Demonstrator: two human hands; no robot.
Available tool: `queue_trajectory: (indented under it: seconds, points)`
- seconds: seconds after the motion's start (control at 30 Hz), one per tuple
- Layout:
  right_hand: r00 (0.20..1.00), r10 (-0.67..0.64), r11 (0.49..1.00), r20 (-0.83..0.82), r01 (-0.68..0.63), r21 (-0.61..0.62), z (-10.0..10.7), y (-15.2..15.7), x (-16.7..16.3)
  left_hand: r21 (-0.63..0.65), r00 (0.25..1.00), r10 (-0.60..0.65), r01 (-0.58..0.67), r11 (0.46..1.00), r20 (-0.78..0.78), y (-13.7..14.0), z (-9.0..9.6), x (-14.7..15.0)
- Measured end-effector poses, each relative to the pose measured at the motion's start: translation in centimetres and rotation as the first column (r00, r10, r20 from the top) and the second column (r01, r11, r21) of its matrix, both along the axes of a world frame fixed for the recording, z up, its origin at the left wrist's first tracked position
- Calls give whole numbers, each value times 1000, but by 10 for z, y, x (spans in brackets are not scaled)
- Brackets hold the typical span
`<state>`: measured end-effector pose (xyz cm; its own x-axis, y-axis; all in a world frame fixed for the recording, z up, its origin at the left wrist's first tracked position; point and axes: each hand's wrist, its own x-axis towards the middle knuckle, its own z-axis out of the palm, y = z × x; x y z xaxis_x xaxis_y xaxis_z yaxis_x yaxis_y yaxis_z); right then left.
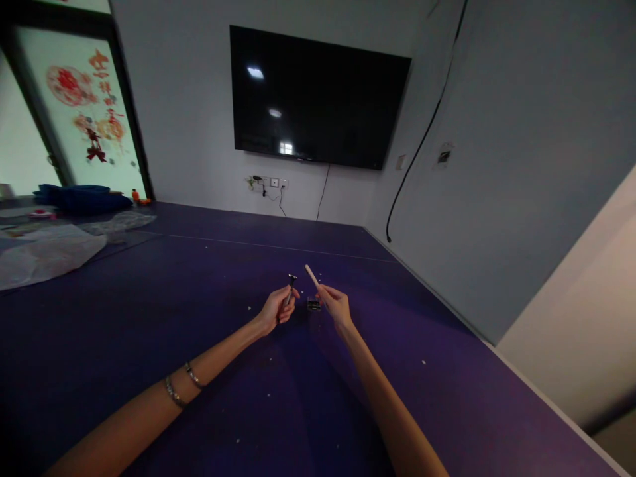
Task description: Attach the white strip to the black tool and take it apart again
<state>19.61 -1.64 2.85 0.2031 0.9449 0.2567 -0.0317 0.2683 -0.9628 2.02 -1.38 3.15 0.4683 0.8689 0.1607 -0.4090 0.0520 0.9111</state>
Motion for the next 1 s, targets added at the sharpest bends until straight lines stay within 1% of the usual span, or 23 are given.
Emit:
queue_trajectory:
  seconds: [0.1, 0.27, 0.33, 0.43, 0.5, 0.57, 0.67, 0.77, 0.9, 0.93, 1.0]
  points:
    - [1000, 8, 1000, 17, -7, -3, 5, -1, 0, 101, 995, 86, -80, 992, -57, 4, -1, -1]
    - [992, 19, 1000, 122, -20, 6, 21, -2, 8, 181, 970, 211, -187, 966, -122, 13, -7, -2]
    - [980, 8, 1000, 198, -13, 23, 31, -4, 13, 233, 952, 270, -233, 944, -144, 16, -8, -2]
    - [950, -7, 998, 312, -14, 67, 46, -8, 20, 357, 912, 359, -275, 893, -198, 21, -8, -3]
    - [922, -18, 996, 387, -18, 90, 56, -10, 25, 451, 885, 391, -250, 857, -253, 24, -7, -5]
    - [889, -12, 994, 458, -38, 99, 63, -12, 30, 539, 867, 395, -185, 822, -304, 26, -5, -9]
    - [841, 49, 987, 539, -122, 101, 69, -15, 37, 624, 844, 400, -104, 775, -356, 28, -5, -16]
    - [801, 96, 974, 591, -199, 110, 72, -19, 39, 649, 831, 417, -91, 755, -369, 27, -4, -20]
    - [751, 87, 951, 655, -259, 170, 75, -25, 35, 683, 818, 457, -112, 722, -349, 22, -1, -22]
    - [735, 82, 944, 673, -275, 184, 77, -26, 33, 681, 818, 458, -115, 724, -348, 20, 0, -22]
    - [700, 72, 928, 711, -308, 210, 79, -28, 29, 652, 825, 441, -120, 749, -354, 18, 1, -21]
